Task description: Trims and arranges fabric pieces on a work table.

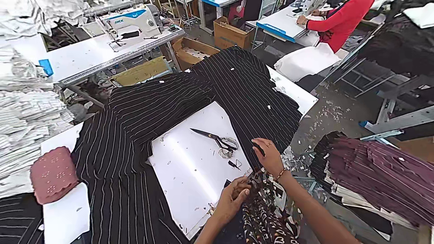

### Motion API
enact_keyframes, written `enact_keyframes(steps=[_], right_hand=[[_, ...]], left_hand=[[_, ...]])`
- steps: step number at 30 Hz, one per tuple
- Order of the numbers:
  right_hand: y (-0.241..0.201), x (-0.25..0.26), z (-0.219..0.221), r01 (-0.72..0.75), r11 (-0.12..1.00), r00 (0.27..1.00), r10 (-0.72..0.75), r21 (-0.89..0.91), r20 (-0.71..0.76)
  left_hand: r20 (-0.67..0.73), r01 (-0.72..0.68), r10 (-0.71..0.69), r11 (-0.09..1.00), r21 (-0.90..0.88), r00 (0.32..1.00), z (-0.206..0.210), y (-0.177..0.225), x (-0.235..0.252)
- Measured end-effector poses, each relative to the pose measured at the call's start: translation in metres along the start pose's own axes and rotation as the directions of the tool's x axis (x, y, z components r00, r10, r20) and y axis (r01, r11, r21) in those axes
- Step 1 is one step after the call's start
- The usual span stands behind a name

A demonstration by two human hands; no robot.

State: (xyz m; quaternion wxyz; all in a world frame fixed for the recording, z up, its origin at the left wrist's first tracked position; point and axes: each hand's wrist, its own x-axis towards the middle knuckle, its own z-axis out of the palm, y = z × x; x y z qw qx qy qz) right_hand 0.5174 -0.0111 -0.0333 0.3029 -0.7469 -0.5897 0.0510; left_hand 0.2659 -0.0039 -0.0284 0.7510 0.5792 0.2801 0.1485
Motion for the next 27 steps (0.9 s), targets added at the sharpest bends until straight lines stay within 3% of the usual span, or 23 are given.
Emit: enact_keyframes(steps=[4,13,17,21,24,27], right_hand=[[0.001,0.021,0.008,-0.073,0.988,0.971,0.101,-0.134,0.215],[-0.024,0.046,0.006,-0.189,0.940,0.886,0.288,-0.283,0.363],[-0.013,0.051,0.003,-0.202,0.966,0.929,0.241,-0.160,0.281],[-0.020,0.058,-0.010,-0.299,0.954,0.933,0.299,-0.028,0.198],[-0.033,0.059,-0.029,-0.086,0.993,0.996,0.085,0.084,0.013],[-0.051,0.053,-0.053,0.161,0.956,0.955,-0.214,0.246,0.206]], left_hand=[[-0.120,0.040,-0.031,0.996,0.075,0.992,-0.011,-0.007,-0.017],[-0.280,0.031,0.006,0.991,0.130,0.960,-0.013,-0.006,-0.033],[-0.348,-0.038,0.073,0.993,0.108,0.935,-0.012,0.001,-0.033],[-0.395,-0.072,0.077,0.997,0.027,0.915,-0.018,0.014,-0.026],[-0.409,-0.101,0.100,0.995,0.020,0.907,-0.021,0.031,-0.007],[-0.355,-0.150,0.165,0.986,0.070,0.920,-0.023,0.055,0.020]])
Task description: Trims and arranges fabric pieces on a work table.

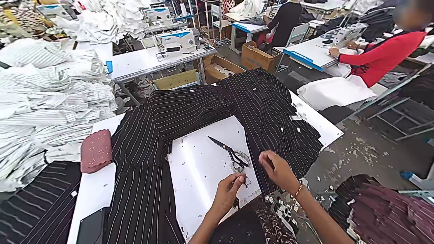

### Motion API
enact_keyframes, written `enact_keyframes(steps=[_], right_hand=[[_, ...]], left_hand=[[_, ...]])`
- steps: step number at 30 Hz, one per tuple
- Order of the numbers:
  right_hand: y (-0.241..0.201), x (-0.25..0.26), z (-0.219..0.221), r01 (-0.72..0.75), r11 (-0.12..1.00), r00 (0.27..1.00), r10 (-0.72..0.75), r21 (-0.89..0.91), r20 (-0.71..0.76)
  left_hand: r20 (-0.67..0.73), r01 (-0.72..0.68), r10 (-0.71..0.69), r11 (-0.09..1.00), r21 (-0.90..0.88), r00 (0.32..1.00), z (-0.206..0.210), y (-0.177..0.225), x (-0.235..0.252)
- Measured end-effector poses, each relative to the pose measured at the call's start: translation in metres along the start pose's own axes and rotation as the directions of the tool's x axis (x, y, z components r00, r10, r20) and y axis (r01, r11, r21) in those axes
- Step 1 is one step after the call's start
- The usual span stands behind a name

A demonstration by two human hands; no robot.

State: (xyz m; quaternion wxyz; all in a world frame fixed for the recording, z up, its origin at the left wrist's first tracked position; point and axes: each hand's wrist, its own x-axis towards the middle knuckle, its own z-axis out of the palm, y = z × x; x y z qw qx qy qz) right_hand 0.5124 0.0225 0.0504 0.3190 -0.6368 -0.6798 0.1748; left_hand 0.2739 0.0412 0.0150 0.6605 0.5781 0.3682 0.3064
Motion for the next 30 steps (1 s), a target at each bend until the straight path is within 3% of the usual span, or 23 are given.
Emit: enact_keyframes(steps=[2,4,6,7,8,10,12,13,16,17,19,21,25,28,30], right_hand=[[-0.023,-0.010,0.006,0.074,0.986,0.960,-0.111,0.149,0.255],[-0.045,-0.024,0.026,0.101,0.947,0.851,-0.242,0.306,0.466],[-0.062,-0.029,0.044,0.130,0.900,0.705,-0.379,0.415,0.600],[-0.071,-0.026,0.046,0.151,0.882,0.664,-0.425,0.447,0.615],[-0.079,-0.021,0.043,0.198,0.858,0.672,-0.471,0.474,0.572],[-0.091,-0.005,0.034,0.327,0.772,0.773,-0.551,0.545,0.316],[-0.104,0.013,0.026,0.470,0.704,0.796,-0.599,0.533,0.089],[-0.108,0.021,0.025,0.527,0.698,0.773,-0.631,0.484,0.068],[-0.106,0.016,0.047,0.543,0.771,0.730,-0.629,0.333,0.266],[-0.106,0.007,0.058,0.498,0.801,0.717,-0.596,0.332,0.362],[-0.104,-0.007,0.078,0.315,0.870,0.611,-0.493,0.380,0.620],[-0.101,-0.015,0.094,0.189,0.899,0.500,-0.435,0.396,0.749],[-0.108,-0.016,0.107,0.179,0.920,0.354,-0.392,0.350,0.849],[-0.113,-0.007,0.103,0.168,0.942,0.329,-0.331,0.290,0.884],[-0.112,-0.001,0.097,0.153,0.946,0.371,-0.323,0.285,0.870]], left_hand=[[0.033,0.034,-0.034,0.999,-0.014,0.999,0.001,0.017,0.025],[-0.021,0.148,-0.151,0.986,-0.082,0.988,-0.002,0.030,0.052],[-0.122,0.214,-0.234,0.964,-0.155,0.965,-0.013,0.035,0.073],[-0.167,0.193,-0.220,0.967,-0.164,0.961,-0.017,0.036,0.075],[-0.208,0.124,-0.151,0.983,-0.136,0.966,-0.018,0.036,0.069],[-0.193,-0.091,0.097,0.995,0.040,0.976,-0.015,0.035,0.042],[-0.029,-0.301,0.309,0.941,0.152,0.951,-0.011,0.037,-0.002],[0.076,-0.337,0.329,0.928,0.160,0.941,-0.013,0.039,-0.026],[0.177,-0.109,0.103,0.994,0.026,0.979,-0.023,0.032,-0.086],[0.123,-0.007,0.010,1.000,-0.019,0.992,-0.028,0.025,-0.105],[-0.034,0.181,-0.183,0.982,-0.059,0.983,-0.038,0.012,-0.139],[-0.220,0.314,-0.307,0.950,-0.003,0.926,-0.053,-0.005,-0.164],[-0.600,0.561,-0.331,0.792,0.243,0.728,-0.100,-0.028,-0.185],[-0.688,0.769,-0.442,0.578,0.272,0.576,-0.124,-0.027,-0.178],[-0.698,0.807,-0.473,0.529,0.263,0.538,-0.128,-0.026,-0.172]])
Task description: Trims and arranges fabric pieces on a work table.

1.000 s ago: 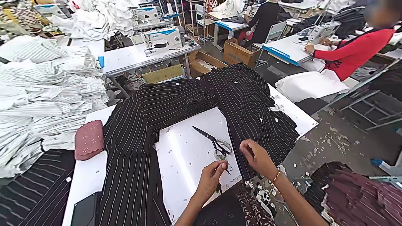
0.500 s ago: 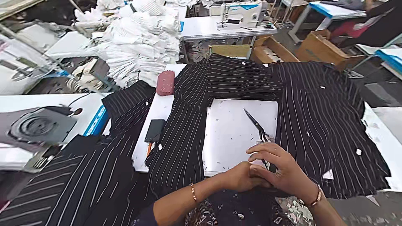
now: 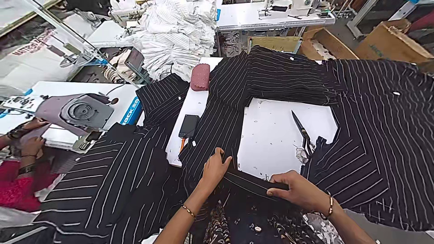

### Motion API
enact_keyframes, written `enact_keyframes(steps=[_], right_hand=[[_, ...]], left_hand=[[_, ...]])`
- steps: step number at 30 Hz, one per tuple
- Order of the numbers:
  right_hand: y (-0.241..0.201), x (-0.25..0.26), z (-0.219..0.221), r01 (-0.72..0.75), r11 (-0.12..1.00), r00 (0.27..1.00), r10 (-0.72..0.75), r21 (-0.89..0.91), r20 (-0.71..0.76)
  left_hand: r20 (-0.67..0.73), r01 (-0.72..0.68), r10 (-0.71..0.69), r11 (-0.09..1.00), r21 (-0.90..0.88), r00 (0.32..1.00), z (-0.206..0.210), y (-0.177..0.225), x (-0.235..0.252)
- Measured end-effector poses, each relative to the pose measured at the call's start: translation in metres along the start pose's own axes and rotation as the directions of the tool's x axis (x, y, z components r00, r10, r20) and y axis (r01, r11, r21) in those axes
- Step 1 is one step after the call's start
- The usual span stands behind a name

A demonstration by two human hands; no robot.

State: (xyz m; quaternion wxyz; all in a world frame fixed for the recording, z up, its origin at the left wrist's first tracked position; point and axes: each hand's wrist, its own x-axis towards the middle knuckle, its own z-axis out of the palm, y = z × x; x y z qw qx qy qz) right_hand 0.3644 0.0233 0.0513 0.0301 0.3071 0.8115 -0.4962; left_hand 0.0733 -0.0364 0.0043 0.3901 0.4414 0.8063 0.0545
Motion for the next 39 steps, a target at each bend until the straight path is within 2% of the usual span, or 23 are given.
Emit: enact_keyframes(steps=[4,6,7,9,11,12,15,17,19,22,24,26,27,28,29,30,31,33,36,37,39], right_hand=[[0.007,-0.008,-0.007,0.047,0.998,0.984,-0.041,0.029,-0.171],[0.011,-0.008,-0.010,0.055,0.998,0.972,-0.045,0.039,-0.231],[0.011,-0.007,-0.012,0.055,0.997,0.968,-0.041,0.049,-0.248],[0.010,-0.004,-0.018,0.066,0.995,0.965,-0.046,0.071,-0.260],[0.010,-0.003,-0.031,0.097,0.990,0.959,-0.065,0.104,-0.275],[0.011,-0.004,-0.039,0.109,0.986,0.958,-0.070,0.128,-0.277],[0.012,-0.007,-0.062,0.108,0.968,0.975,-0.059,0.227,-0.214],[0.013,-0.006,-0.075,0.086,0.958,0.990,-0.051,0.273,-0.132],[0.019,-0.005,-0.089,0.071,0.951,0.996,-0.052,0.300,-0.069],[0.031,-0.008,-0.120,0.060,0.949,0.998,-0.064,0.309,0.001],[0.042,-0.009,-0.144,0.074,0.944,0.994,-0.097,0.323,0.055],[0.054,0.001,-0.160,0.068,0.930,0.991,-0.103,0.362,0.080],[0.060,0.009,-0.164,0.052,0.926,0.995,-0.081,0.373,0.063],[0.066,0.019,-0.164,0.037,0.932,0.999,-0.046,0.361,0.018],[0.070,0.032,-0.159,0.021,0.944,0.998,-0.002,0.330,-0.057],[0.075,0.047,-0.152,-0.004,0.955,0.989,0.047,0.295,-0.138],[0.080,0.062,-0.142,-0.033,0.959,0.969,0.099,0.282,-0.224],[0.093,0.090,-0.117,-0.057,0.925,0.891,0.217,0.376,-0.400],[0.097,0.121,-0.082,0.139,0.781,0.709,0.351,0.609,-0.612],[0.097,0.130,-0.071,0.201,0.743,0.655,0.383,0.639,-0.652],[0.097,0.139,-0.058,0.245,0.721,0.597,0.414,0.648,-0.687]], left_hand=[[-0.037,0.032,-0.034,0.998,-0.056,0.999,-0.005,0.001,0.009],[0.012,0.038,-0.037,0.996,-0.081,0.999,-0.006,0.002,0.015],[0.049,0.019,-0.015,0.996,-0.086,0.999,-0.005,0.003,0.017],[0.074,-0.112,0.123,0.984,-0.140,0.990,-0.005,0.000,0.019],[-0.008,-0.268,0.278,0.918,-0.291,0.961,-0.016,-0.006,0.010],[-0.067,-0.308,0.305,0.881,-0.358,0.950,-0.028,-0.011,0.000],[-0.330,-0.375,0.250,0.837,-0.399,0.910,-0.069,-0.038,-0.034],[-0.524,-0.379,0.158,0.858,-0.347,0.837,-0.096,-0.066,-0.047],[-0.622,-0.327,0.024,0.867,-0.377,0.782,-0.124,-0.098,-0.059],[-0.657,-0.211,-0.200,0.845,-0.491,0.727,-0.164,-0.139,-0.077],[-0.673,-0.133,-0.331,0.832,-0.539,0.661,-0.182,-0.161,-0.077],[-0.739,0.054,-0.365,0.911,-0.408,0.567,-0.194,-0.184,-0.063],[-0.754,0.179,-0.360,0.932,-0.315,0.550,-0.197,-0.190,-0.053],[-0.753,0.257,-0.325,0.943,-0.212,0.573,-0.197,-0.188,-0.042],[-0.739,0.267,-0.274,0.955,-0.132,0.615,-0.194,-0.180,-0.027],[-0.740,0.209,-0.185,0.976,-0.062,0.646,-0.189,-0.166,-0.008],[-0.751,0.115,-0.071,0.993,0.007,0.657,-0.182,-0.146,0.016],[-0.719,-0.082,0.129,0.992,0.100,0.683,-0.161,-0.086,0.070],[-0.547,-0.344,0.349,0.932,0.116,0.761,-0.123,0.017,0.146],[-0.492,-0.379,0.377,0.920,0.101,0.785,-0.113,0.045,0.166],[-0.391,-0.361,0.357,0.930,0.067,0.848,-0.099,0.087,0.198]])
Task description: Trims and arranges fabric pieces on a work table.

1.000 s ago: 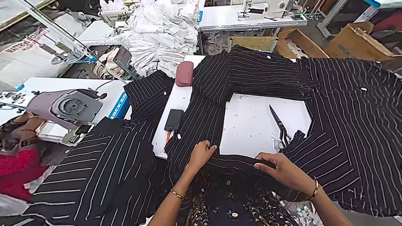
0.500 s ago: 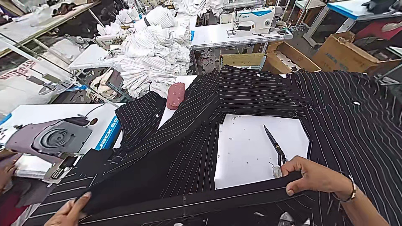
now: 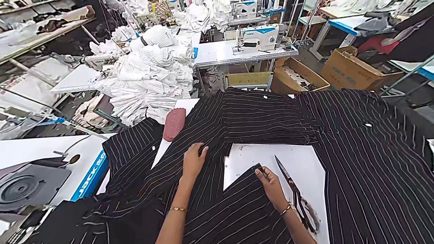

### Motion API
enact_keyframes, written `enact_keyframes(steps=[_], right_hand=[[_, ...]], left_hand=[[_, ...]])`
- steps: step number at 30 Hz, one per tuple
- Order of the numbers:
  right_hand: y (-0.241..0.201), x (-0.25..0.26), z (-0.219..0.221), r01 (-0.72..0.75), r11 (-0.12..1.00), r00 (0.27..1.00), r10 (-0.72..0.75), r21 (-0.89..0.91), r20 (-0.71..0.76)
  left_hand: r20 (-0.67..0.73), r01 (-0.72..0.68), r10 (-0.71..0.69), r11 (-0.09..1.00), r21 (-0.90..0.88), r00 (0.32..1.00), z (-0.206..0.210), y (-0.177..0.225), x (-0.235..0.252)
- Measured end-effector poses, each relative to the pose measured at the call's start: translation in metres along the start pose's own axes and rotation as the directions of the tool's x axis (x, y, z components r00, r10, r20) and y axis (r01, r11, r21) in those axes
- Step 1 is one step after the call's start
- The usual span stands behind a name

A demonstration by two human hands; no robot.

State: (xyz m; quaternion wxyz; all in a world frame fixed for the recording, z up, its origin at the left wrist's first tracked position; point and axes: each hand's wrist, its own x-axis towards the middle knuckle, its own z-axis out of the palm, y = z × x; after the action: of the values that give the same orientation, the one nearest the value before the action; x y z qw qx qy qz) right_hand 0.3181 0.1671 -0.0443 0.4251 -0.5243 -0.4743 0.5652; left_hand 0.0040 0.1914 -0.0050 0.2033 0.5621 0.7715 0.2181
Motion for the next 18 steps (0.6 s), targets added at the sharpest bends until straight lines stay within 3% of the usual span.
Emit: enact_keyframes(steps=[5,8,12,15,18], right_hand=[[-0.004,-0.006,-0.013,-0.090,0.994,0.990,0.097,-0.065,0.106],[-0.002,-0.017,-0.021,-0.075,0.986,0.993,0.088,-0.151,0.083],[-0.014,-0.035,-0.016,0.066,0.969,0.998,-0.065,-0.239,0.011],[-0.018,-0.049,-0.008,0.167,0.934,0.983,-0.184,-0.315,-0.022],[-0.021,-0.053,0.000,0.213,0.953,0.975,-0.220,-0.217,-0.011]], left_hand=[[0.223,0.257,-0.238,0.965,-0.057,0.945,0.019,0.025,0.043],[0.315,0.260,-0.213,0.959,-0.113,0.925,0.010,0.017,0.051],[0.368,0.263,-0.156,0.929,-0.261,0.917,-0.012,0.018,0.040],[0.413,0.275,-0.187,0.947,-0.165,0.891,-0.009,0.013,0.035],[0.380,0.218,-0.203,0.976,0.004,0.902,0.003,0.012,0.036]])
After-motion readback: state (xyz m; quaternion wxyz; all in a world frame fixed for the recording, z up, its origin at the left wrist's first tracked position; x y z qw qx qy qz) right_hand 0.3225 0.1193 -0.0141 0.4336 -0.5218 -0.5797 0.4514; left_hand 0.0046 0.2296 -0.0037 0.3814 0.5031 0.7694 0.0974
